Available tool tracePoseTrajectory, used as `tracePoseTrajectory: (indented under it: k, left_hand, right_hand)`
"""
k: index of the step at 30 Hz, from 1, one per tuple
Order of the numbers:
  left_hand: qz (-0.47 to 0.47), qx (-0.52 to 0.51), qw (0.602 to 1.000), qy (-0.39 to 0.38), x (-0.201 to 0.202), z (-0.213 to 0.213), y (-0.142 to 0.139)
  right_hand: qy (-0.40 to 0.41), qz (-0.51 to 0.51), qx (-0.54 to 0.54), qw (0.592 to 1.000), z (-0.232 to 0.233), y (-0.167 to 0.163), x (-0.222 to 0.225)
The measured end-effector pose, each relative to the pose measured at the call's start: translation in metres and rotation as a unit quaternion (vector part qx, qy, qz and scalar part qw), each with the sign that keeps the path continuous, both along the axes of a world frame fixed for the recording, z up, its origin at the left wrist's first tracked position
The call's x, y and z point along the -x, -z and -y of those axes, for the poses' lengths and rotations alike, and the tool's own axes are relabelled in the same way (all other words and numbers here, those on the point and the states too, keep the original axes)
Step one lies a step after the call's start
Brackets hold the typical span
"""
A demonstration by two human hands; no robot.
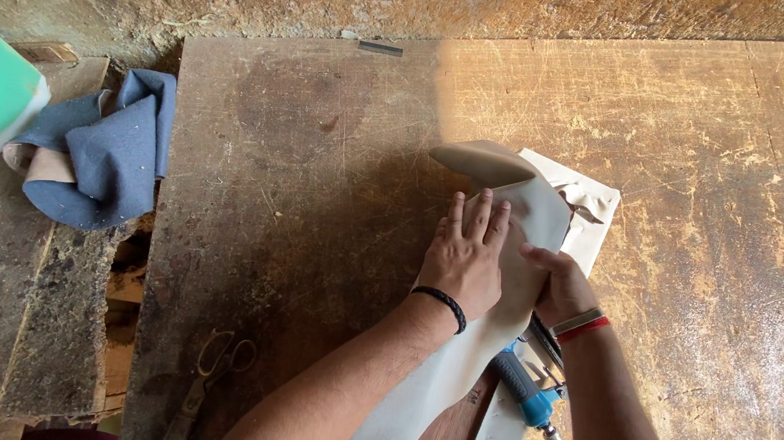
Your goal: The person wraps a light-colored fabric around a rectangular wooden frame with foam padding. They smooth the fabric, fold the edges, and secure it using a pneumatic staple gun. The person trims excess fabric with scissors and continues stapling along the edges to complete the upholstery.
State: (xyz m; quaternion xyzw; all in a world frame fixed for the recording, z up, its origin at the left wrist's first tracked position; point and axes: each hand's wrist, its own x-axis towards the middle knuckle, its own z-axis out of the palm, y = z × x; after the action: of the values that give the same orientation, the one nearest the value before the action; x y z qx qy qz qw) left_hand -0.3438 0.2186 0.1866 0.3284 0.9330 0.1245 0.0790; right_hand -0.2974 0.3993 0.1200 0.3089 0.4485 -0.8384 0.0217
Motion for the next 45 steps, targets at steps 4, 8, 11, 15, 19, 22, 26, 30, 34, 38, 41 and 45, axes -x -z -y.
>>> tracePoseTrajectory:
  k: [4,8,11,15,19,22,26,30,34,38,41,45]
  left_hand:
    - [0.021,-0.012,1.0,-0.005,-0.001,-0.006,0.017]
    - [0.158,-0.301,0.94,0.006,0.023,0.019,0.066]
    - [0.447,-0.46,0.764,-0.069,0.046,0.056,0.116]
    - [0.448,-0.461,0.764,-0.044,0.054,0.044,0.153]
    - [0.358,-0.355,0.863,-0.004,0.07,0.01,0.121]
    - [0.221,-0.191,0.956,0.034,0.073,-0.025,0.071]
    - [0.127,-0.007,0.992,-0.009,0.055,-0.043,0.018]
    - [0.224,0.097,0.97,-0.022,0.062,-0.034,0.005]
    - [0.152,0.181,0.971,-0.025,0.079,-0.064,0.016]
    - [0.148,0.293,0.943,0.052,0.098,-0.097,0.029]
    - [0.179,0.395,0.893,0.12,0.126,-0.112,0.04]
    - [0.245,0.266,0.932,0.022,0.142,-0.098,0.072]
  right_hand:
    - [0.188,0.015,-0.108,0.976,0.027,0.043,0.024]
    - [0.234,-0.084,-0.255,0.934,0.066,0.075,0.051]
    - [0.189,0.0,-0.329,0.925,0.073,0.078,0.053]
    - [0.172,0.0,-0.354,0.919,0.071,0.077,0.046]
    - [0.17,-0.009,-0.338,0.926,0.076,0.076,0.047]
    - [0.137,-0.033,-0.338,0.93,0.076,0.073,0.046]
    - [0.029,-0.06,-0.498,0.864,0.07,0.067,0.04]
    - [0.134,-0.113,-0.191,0.966,0.075,0.062,0.048]
    - [0.076,-0.024,-0.349,0.934,0.07,0.046,0.044]
    - [0.035,-0.023,-0.548,0.835,0.052,0.013,-0.035]
    - [-0.173,0.136,-0.628,0.747,0.048,0.0,-0.118]
    - [-0.202,0.075,-0.682,0.699,0.062,0.011,-0.142]
